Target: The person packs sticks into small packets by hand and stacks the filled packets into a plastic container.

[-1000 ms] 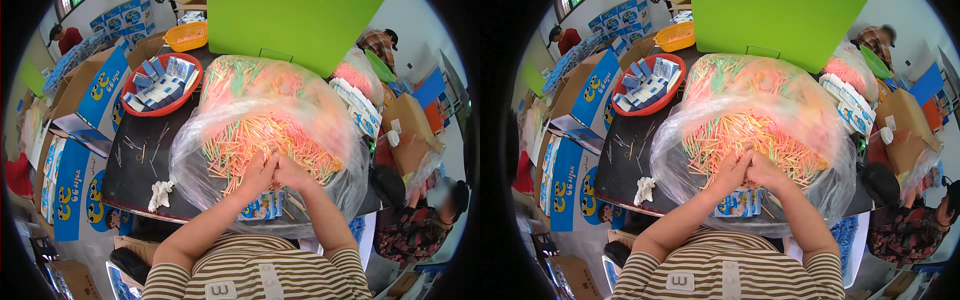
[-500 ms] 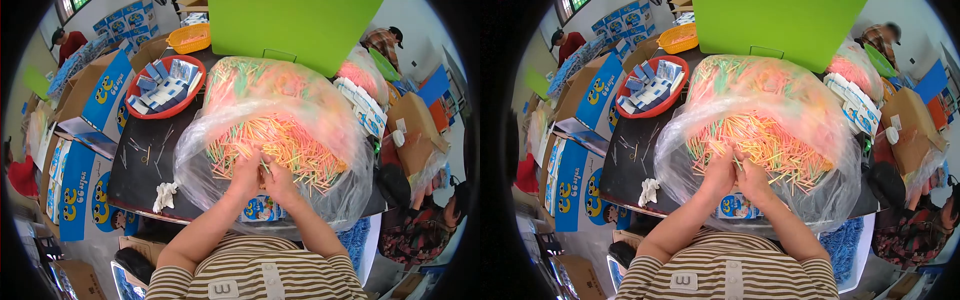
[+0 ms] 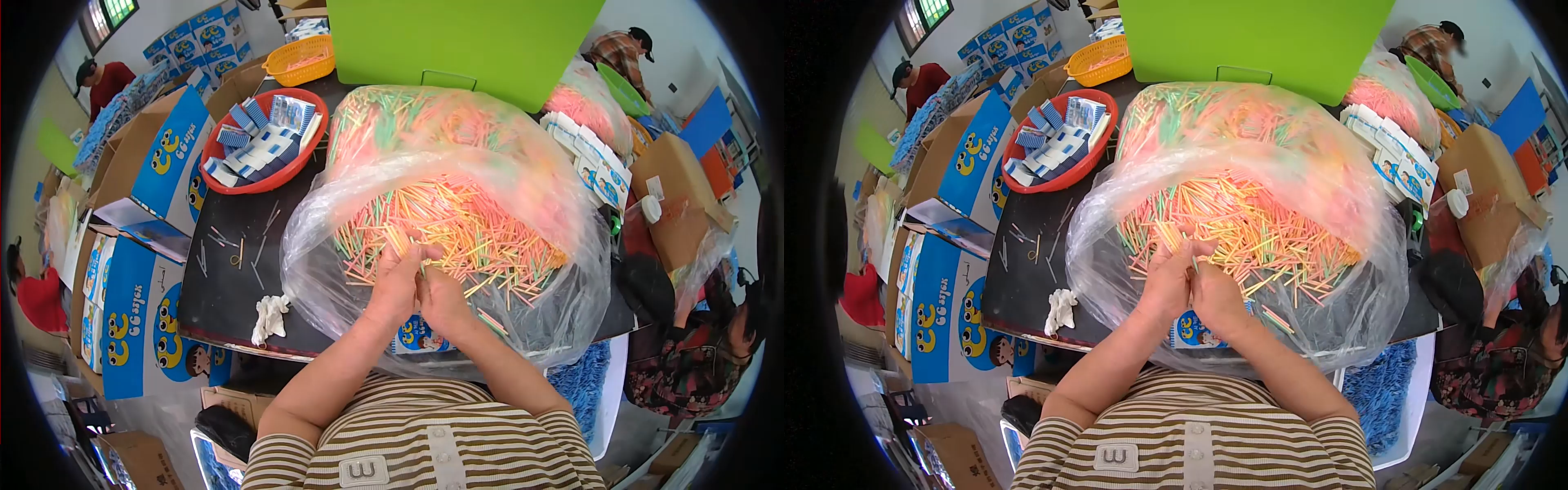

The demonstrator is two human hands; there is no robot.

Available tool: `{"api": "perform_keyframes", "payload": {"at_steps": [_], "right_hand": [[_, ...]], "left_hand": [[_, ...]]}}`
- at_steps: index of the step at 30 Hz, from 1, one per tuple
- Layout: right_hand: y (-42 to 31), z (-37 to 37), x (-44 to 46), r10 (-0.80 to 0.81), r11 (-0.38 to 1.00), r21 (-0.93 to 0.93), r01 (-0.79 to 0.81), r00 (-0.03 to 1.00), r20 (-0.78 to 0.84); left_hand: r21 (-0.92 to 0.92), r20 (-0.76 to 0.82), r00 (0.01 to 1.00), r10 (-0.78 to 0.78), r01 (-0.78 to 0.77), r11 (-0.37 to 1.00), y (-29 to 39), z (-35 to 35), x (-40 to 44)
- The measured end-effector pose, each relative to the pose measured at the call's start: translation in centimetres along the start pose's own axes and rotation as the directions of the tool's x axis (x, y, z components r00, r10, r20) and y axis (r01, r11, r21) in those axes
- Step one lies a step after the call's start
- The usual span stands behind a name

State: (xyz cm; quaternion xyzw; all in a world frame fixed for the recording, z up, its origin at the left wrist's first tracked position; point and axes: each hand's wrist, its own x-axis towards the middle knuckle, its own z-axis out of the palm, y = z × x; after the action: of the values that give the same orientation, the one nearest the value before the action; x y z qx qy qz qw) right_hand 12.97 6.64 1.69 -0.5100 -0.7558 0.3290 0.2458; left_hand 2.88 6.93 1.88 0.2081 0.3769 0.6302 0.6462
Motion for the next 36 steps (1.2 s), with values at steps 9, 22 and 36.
{"api": "perform_keyframes", "payload": {"at_steps": [9,22,36], "right_hand": [[2.7,-3.2,1.2,-0.048,0.922,-0.386,0.042,0.999,-0.007],[-0.6,-3.7,2.1,-0.157,0.972,-0.190,0.140,0.984,-0.078],[-1.3,-4.4,1.6,-0.199,0.927,0.260,0.271,0.941,-0.272]], "left_hand": [[-0.160,-0.105,0.988,-0.117,0.099,0.982,2.8,-2.6,1.1],[-0.167,0.085,0.978,-0.191,0.203,0.965,-0.1,-2.4,-0.1],[-0.112,0.175,0.961,-0.216,0.237,0.965,-1.0,-4.0,0.3]]}}
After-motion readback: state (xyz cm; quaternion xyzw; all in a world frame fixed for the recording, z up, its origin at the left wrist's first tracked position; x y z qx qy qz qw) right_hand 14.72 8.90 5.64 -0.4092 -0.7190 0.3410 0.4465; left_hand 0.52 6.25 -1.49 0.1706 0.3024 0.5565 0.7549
